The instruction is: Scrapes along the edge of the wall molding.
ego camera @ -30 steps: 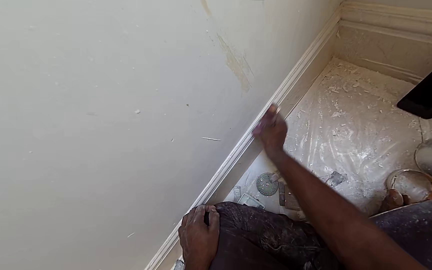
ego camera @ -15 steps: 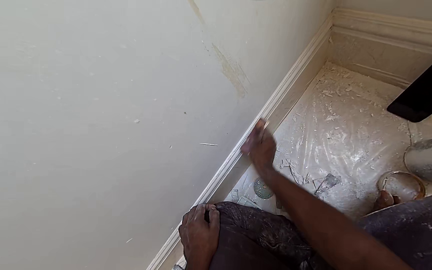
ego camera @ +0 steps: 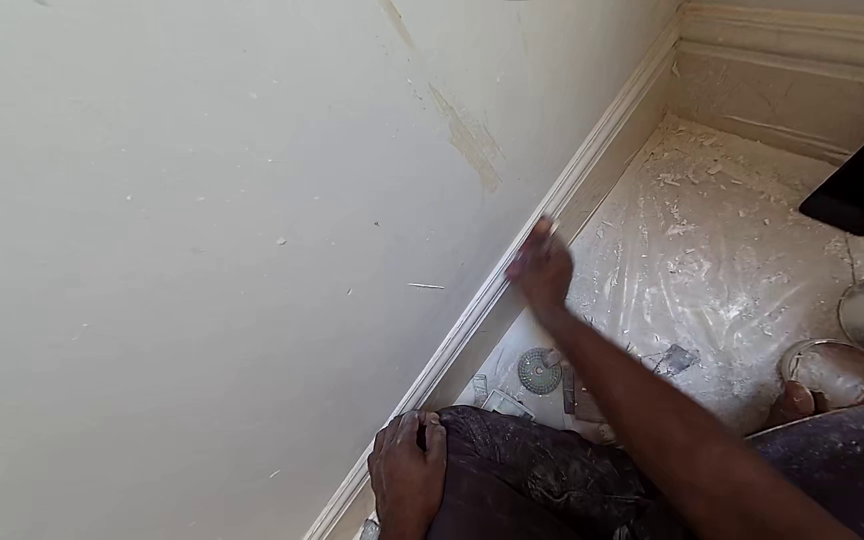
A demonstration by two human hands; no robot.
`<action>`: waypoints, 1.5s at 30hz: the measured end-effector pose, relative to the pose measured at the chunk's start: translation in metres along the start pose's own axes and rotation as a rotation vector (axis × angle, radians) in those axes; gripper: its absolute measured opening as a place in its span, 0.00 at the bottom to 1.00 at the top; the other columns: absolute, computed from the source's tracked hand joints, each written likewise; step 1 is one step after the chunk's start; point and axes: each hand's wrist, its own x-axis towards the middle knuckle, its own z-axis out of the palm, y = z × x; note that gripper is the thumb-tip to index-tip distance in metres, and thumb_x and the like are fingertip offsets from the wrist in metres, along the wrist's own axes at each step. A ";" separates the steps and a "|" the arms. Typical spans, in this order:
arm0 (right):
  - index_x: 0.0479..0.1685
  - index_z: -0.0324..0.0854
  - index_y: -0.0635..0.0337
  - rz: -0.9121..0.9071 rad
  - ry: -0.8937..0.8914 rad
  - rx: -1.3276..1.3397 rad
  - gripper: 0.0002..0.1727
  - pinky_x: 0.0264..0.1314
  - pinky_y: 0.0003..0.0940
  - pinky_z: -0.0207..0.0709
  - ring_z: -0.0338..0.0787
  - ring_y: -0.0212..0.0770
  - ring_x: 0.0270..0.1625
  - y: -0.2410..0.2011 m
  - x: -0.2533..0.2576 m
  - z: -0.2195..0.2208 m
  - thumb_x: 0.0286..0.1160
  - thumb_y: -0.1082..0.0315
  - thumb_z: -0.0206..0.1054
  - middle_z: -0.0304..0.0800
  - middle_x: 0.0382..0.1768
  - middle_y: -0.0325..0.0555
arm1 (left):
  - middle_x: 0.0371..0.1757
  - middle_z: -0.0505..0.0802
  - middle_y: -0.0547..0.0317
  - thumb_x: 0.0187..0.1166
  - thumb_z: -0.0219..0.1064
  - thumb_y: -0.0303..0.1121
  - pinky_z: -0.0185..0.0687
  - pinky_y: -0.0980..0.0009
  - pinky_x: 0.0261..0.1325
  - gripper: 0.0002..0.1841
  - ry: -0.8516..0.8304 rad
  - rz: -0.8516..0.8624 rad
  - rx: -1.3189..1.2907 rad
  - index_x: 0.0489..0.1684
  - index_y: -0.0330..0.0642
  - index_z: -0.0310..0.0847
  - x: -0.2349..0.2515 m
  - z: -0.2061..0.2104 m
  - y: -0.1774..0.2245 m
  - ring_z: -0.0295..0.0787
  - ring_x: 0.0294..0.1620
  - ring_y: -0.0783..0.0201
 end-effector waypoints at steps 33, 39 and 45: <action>0.39 0.85 0.66 -0.022 0.065 0.046 0.31 0.48 0.56 0.81 0.90 0.52 0.40 0.005 -0.009 0.009 0.95 0.49 0.45 0.88 0.31 0.55 | 0.44 0.93 0.42 0.79 0.50 0.44 0.75 0.35 0.55 0.23 0.033 0.021 -0.032 0.40 0.37 0.91 -0.004 0.004 -0.003 0.88 0.54 0.36; 0.41 0.87 0.66 0.052 -0.036 0.101 0.30 0.46 0.57 0.84 0.91 0.52 0.37 0.009 -0.037 0.014 0.94 0.49 0.50 0.89 0.30 0.55 | 0.44 0.93 0.43 0.80 0.51 0.45 0.75 0.36 0.56 0.23 -0.005 0.020 -0.014 0.39 0.38 0.91 0.004 0.001 0.002 0.87 0.55 0.37; 0.41 0.87 0.63 -0.018 0.090 0.080 0.30 0.43 0.56 0.85 0.91 0.49 0.35 0.000 0.010 -0.006 0.93 0.46 0.49 0.89 0.29 0.50 | 0.44 0.93 0.43 0.80 0.50 0.44 0.75 0.35 0.56 0.23 0.012 0.024 -0.008 0.40 0.38 0.91 0.004 0.003 0.003 0.87 0.55 0.36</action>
